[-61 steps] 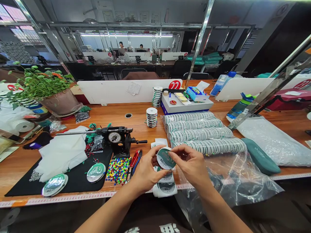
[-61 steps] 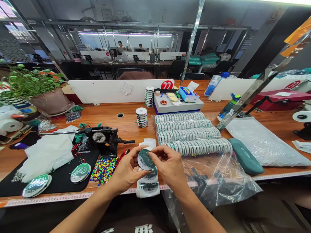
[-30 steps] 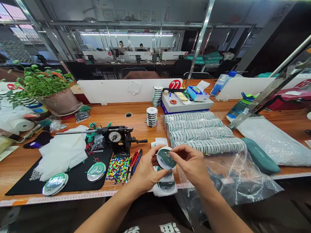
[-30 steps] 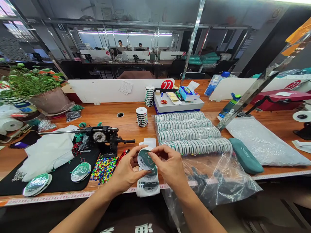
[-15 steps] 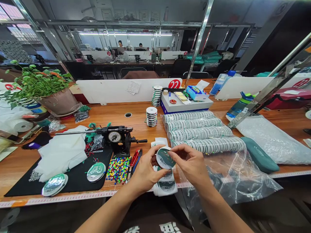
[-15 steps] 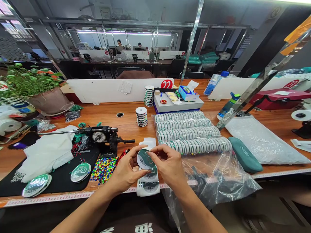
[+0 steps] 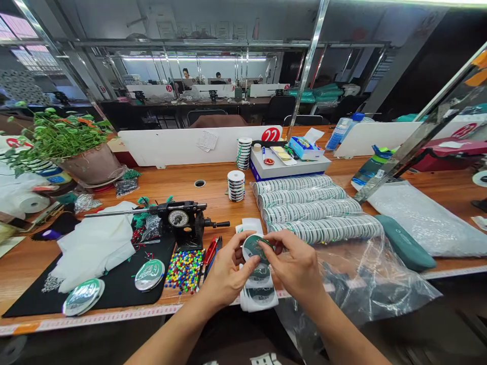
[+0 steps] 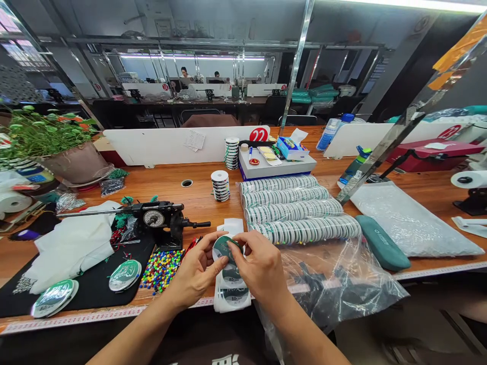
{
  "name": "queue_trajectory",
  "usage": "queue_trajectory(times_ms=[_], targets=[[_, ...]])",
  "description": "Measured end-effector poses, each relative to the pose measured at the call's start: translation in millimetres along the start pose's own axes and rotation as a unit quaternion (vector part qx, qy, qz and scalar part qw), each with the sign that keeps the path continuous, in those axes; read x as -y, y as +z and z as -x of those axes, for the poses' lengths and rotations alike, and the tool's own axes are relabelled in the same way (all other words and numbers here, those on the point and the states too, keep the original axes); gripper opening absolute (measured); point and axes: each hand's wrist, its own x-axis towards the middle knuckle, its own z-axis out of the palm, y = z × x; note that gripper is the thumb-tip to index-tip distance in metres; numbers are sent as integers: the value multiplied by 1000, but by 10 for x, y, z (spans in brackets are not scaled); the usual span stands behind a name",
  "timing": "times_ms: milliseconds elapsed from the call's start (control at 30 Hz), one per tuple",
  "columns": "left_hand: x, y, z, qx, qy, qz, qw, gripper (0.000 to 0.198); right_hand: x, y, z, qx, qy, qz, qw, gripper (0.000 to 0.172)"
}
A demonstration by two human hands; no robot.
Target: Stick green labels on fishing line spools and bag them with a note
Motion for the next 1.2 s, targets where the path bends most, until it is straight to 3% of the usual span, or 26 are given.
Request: queue_trajectory(times_ms=[67,167,267,367,467,533,600,667,767,833,967,1067,1200], targets=[[45,-30,5,-13,-8,-4,1000,51,-43,-1,-19,-48,-47,109,992,16],[60,-57,39,-32,-17,-6,999,53,-100,6,-61,-66,-16,142,988,27],[18,-50,142,-29,-23,-25,999,50,-69,52,-52,66,67,31,995,38],[-33,-34,316,12,-48,-27,998,63,59,120,22,220,143,-32,964,32],[-74,-67,536,22,-47,-65,997,82,206,173,105,283,169,-63,942,31],[-101,-134,714,-11,-34,-147,988,75,267,193,144,305,172,-80,933,33],[-106,-254,921,-68,-2,-240,968,64,274,199,163,306,173,-80,933,37],[-63,-440,1140,-160,35,-332,929,61,221,194,168,280,186,-53,940,43],[101,-808,1415,-335,32,-449,828,59,95,191,180,257,211,-8,943,49],[230,-1043,1515,-405,5,-488,773,57,37,205,206,263,212,5,941,52],[389,-1295,1524,-430,-80,-499,748,54,28,244,279,263,207,11,942,49],[425,-1312,1472,-420,-129,-512,738,58,-26,221,302,246,227,27,942,51],[438,-1270,1462,-415,-131,-526,731,55,-354,134,286,277,196,62,939,59]])
